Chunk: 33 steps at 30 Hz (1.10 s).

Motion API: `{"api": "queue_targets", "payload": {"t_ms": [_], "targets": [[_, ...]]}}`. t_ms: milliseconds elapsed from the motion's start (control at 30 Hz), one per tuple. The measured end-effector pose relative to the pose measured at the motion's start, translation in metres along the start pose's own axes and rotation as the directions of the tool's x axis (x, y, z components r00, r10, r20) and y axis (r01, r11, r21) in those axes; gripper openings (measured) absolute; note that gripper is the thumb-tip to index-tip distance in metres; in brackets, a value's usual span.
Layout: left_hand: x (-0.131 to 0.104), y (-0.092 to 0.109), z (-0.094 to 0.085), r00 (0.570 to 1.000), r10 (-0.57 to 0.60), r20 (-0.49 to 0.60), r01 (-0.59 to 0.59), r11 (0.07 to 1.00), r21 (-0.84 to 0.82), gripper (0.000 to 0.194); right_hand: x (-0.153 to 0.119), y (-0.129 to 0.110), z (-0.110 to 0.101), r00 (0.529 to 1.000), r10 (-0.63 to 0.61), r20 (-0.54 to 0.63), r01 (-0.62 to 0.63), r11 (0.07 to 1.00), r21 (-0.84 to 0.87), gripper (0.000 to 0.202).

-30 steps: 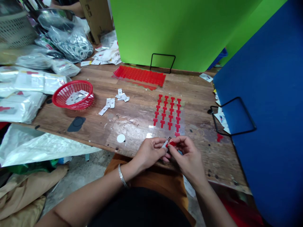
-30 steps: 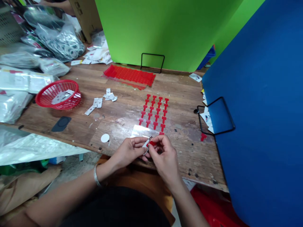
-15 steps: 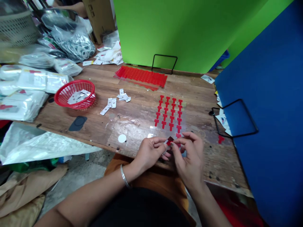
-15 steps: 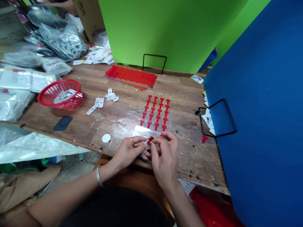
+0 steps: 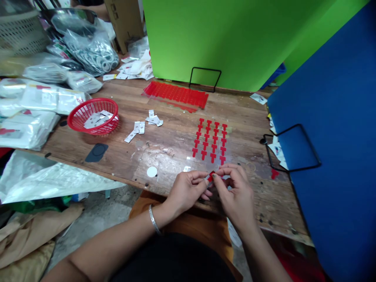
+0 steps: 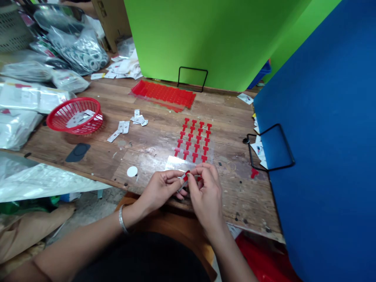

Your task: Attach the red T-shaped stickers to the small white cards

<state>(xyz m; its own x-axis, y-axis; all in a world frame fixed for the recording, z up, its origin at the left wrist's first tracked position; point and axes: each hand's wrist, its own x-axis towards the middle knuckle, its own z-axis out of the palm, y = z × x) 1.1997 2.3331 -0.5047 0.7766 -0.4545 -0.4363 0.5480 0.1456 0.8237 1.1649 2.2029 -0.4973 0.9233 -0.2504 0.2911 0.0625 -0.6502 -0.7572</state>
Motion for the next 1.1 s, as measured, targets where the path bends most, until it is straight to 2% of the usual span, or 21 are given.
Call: {"api": "queue_targets", "payload": {"t_ms": [167, 367, 400, 500, 567, 667, 733, 867, 933, 1000, 1100], "targets": [[-0.001, 0.0, 0.001, 1.0, 0.0, 0.005, 0.0, 1.0, -0.006, 0.043, 0.0, 0.001, 0.0, 1.0, 0.022, 0.005, -0.022, 1.0, 0.01, 0.007], [-0.004, 0.002, 0.0, 1.0, 0.017, 0.027, -0.017, 1.0, 0.023, 0.042, -0.001, 0.003, 0.002, 0.994, 0.112, 0.006, -0.112, 0.99, 0.086, 0.009], [-0.004, 0.002, 0.0, 0.999, 0.019, 0.031, -0.02, 0.999, 0.027, 0.042, 0.0, 0.003, 0.002, 0.988, 0.154, -0.017, -0.15, 0.981, 0.121, 0.012], [-0.005, 0.002, -0.002, 0.999, 0.014, 0.03, -0.015, 1.0, 0.011, 0.046, 0.003, 0.004, 0.003, 0.948, 0.308, -0.086, -0.274, 0.921, 0.277, 0.046], [-0.004, 0.002, -0.003, 1.0, -0.002, 0.017, 0.003, 1.0, -0.011, 0.049, 0.005, 0.005, 0.003, 0.93, 0.366, -0.021, -0.332, 0.866, 0.373, 0.053], [-0.004, 0.001, -0.004, 1.0, -0.019, 0.017, 0.02, 0.999, -0.032, 0.049, 0.005, 0.006, 0.003, 0.9, 0.387, 0.202, -0.437, 0.786, 0.437, 0.037], [-0.004, 0.001, -0.004, 0.999, -0.015, 0.042, 0.017, 0.999, -0.033, 0.048, 0.004, 0.007, 0.005, 0.863, 0.411, 0.295, -0.505, 0.729, 0.462, 0.029], [-0.004, 0.004, -0.007, 0.996, -0.031, 0.085, 0.034, 0.999, -0.03, 0.046, 0.003, 0.011, 0.011, 0.791, 0.498, 0.354, -0.603, 0.544, 0.583, 0.028], [-0.004, 0.005, -0.008, 0.995, -0.05, 0.087, 0.054, 0.997, -0.05, 0.045, 0.004, 0.013, 0.013, 0.772, 0.51, 0.379, -0.622, 0.484, 0.615, 0.03], [-0.004, 0.004, -0.008, 0.995, -0.061, 0.077, 0.067, 0.995, -0.077, 0.045, 0.005, 0.013, 0.014, 0.775, 0.5, 0.388, -0.623, 0.496, 0.605, 0.032], [-0.004, 0.003, -0.01, 0.994, -0.08, 0.073, 0.085, 0.994, -0.074, 0.045, 0.007, 0.011, 0.012, 0.808, 0.455, 0.374, -0.589, 0.631, 0.504, 0.03]]}}
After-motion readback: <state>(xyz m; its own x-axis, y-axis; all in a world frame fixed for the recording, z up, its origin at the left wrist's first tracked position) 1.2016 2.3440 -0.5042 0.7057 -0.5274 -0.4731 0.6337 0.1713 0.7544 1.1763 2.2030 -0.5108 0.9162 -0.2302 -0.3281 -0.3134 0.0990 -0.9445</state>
